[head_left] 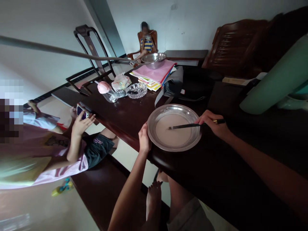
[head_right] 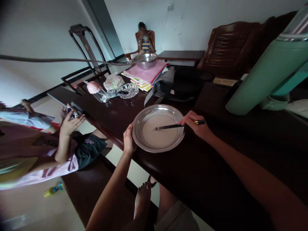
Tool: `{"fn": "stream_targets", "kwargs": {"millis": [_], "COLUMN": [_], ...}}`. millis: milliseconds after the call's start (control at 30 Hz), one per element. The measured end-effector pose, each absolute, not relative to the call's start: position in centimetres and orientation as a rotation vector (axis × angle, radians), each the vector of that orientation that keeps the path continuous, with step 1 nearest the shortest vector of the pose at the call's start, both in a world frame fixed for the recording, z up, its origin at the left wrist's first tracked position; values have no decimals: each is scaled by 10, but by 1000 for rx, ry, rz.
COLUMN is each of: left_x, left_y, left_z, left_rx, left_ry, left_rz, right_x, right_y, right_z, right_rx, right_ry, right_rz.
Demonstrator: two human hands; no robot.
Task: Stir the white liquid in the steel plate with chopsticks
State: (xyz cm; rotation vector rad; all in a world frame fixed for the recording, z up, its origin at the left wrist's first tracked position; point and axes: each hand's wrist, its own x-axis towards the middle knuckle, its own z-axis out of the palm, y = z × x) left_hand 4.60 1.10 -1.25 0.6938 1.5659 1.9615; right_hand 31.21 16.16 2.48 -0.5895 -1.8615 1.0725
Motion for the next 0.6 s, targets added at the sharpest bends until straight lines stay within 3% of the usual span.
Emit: {"fn": "stream_targets", "kwargs": {"millis": [133,600], "left_x": [45,43], "left_y": [10,10], "left_z": [-13,-15], "left_rx": [721,823], "left_ry": [1642,1712], "left_rz": [1972,1972], "right_x": [314,311], "right_y": [166,160], "right_z": [23,24], "right_rx": [-578,-613], "right_ry": [-1639,-1730], "right_rz": [1064,1141]}}
